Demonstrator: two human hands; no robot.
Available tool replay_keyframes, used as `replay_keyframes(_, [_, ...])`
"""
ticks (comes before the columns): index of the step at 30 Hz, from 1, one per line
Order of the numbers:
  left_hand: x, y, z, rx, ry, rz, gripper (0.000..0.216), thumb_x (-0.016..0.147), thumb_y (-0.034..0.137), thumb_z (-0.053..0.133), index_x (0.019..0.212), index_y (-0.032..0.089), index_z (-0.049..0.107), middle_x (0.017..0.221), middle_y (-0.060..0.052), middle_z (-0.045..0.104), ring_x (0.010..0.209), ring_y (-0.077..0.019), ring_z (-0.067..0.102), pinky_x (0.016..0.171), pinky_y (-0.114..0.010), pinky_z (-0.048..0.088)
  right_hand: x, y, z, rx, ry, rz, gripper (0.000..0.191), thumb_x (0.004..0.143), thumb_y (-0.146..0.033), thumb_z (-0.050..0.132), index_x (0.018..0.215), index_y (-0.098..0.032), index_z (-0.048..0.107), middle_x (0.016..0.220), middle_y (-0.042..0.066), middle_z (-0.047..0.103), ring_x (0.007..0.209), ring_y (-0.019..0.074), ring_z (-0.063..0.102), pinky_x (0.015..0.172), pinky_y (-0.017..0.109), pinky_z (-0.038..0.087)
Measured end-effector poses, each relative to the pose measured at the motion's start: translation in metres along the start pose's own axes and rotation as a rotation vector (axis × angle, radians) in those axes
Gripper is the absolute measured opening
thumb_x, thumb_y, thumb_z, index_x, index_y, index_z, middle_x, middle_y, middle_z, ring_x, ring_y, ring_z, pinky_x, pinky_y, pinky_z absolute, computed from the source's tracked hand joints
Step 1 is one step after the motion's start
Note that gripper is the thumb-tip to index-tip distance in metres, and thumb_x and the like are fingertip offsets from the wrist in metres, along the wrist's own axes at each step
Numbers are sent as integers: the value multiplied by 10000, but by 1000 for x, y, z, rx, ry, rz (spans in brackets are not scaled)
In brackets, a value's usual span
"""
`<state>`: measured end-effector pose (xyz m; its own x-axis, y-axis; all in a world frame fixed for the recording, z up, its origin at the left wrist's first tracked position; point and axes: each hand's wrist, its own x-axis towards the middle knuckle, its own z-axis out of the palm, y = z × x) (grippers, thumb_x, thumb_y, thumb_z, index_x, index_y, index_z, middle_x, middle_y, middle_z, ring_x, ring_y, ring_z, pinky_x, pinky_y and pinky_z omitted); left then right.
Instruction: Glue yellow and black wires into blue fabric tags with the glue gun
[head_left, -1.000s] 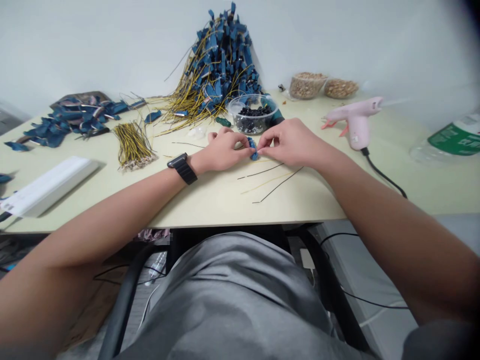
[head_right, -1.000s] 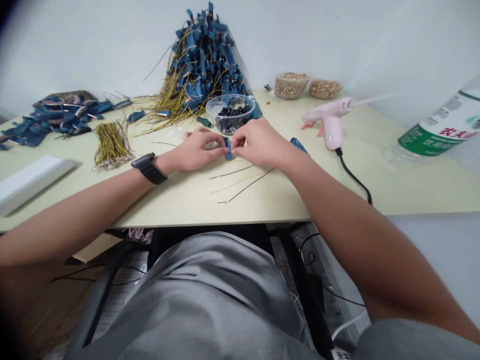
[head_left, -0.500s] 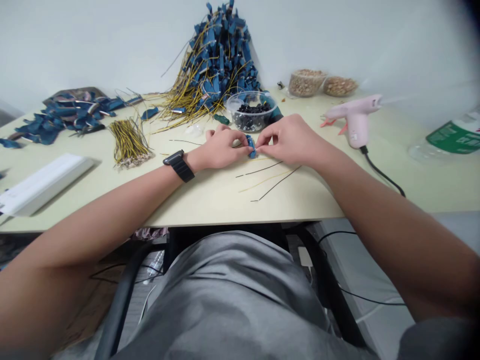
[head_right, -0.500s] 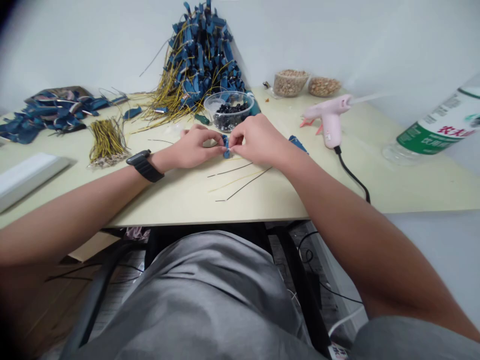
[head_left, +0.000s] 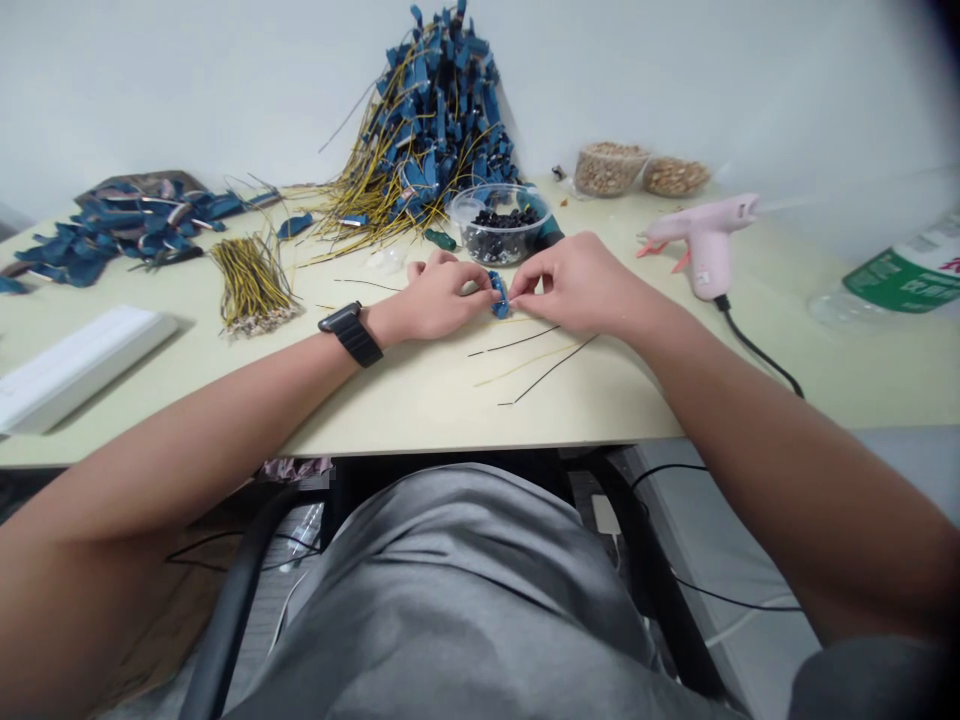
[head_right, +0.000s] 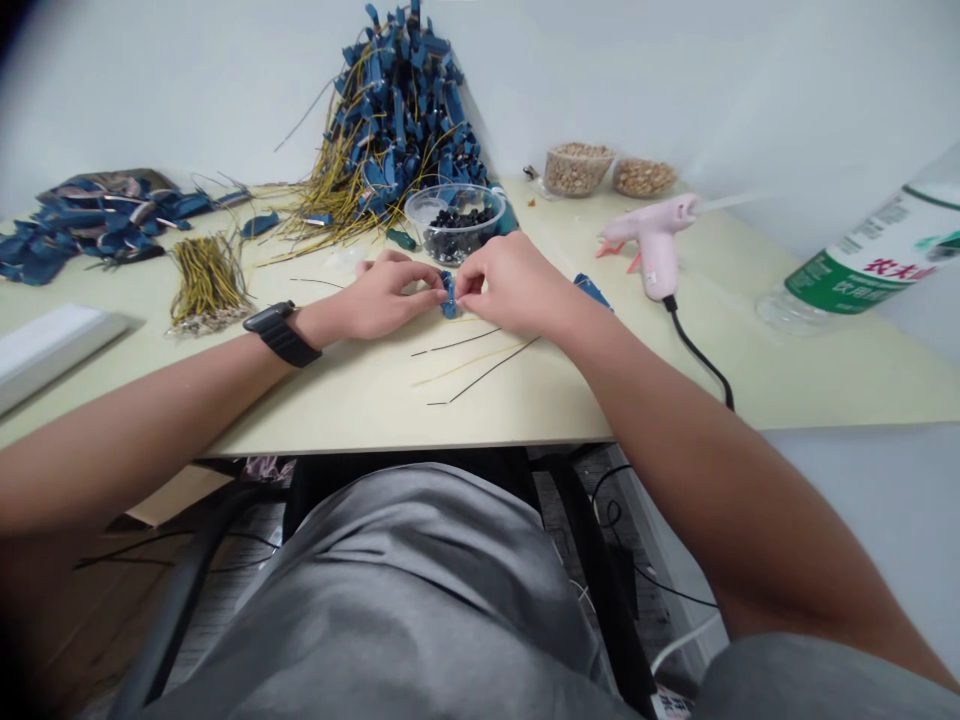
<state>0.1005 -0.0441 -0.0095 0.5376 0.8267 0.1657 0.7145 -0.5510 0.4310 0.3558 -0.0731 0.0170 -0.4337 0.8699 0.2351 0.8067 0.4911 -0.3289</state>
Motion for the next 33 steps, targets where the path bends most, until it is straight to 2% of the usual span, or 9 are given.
replay_keyframes(6, [1, -1, 3, -8, 23, -3, 309, 1164, 566, 707, 1177, 295, 855, 1316, -150, 895, 1634, -511, 588, 1406, -814, 386, 0, 1, 1, 0, 8, -21, 221, 1046, -373, 849, 1061, -258, 1036, 874, 63, 861, 846, 262, 725, 871, 437, 546])
replay_keyframes(12, [1, -2, 7, -22, 50, -15, 283, 1158, 561, 732, 1160, 302, 845, 1348, -150, 901, 1650, -509, 572, 1392, -808, 385, 0, 1, 1, -19, 7, -40, 205, 1039, -337, 849, 1074, -240, 1026, 898, 69, 877, 792, 242, 694, 855, 428, 532])
replay_keyframes(19, [2, -1, 7, -19, 35, -30, 290, 1150, 563, 754, 1170, 289, 849, 1352, -152, 899, 1667, -520, 563, 1377, -792, 400, -3, -2, 2, -92, 3, -77, 249, 1060, -240, 795, 1109, -226, 1038, 999, 106, 916, 854, 267, 718, 870, 442, 502])
replay_keyframes(27, [2, 0, 5, -27, 46, -29, 261, 1131, 552, 793, 1161, 312, 889, 1365, -131, 918, 1662, -526, 562, 1385, -803, 385, -4, -1, 5, -131, 15, -98, 189, 1086, -336, 861, 1136, -276, 1033, 1066, 107, 940, 982, 322, 775, 929, 455, 511])
replay_keyframes(33, [2, -2, 6, -47, 53, -27, 326, 1172, 584, 722, 1167, 310, 897, 1396, -122, 931, 1639, -508, 574, 1402, -817, 366, -3, -2, 6, -142, 8, -104, 250, 1073, -236, 783, 1117, -244, 1029, 1048, 103, 940, 917, 296, 760, 905, 450, 505])
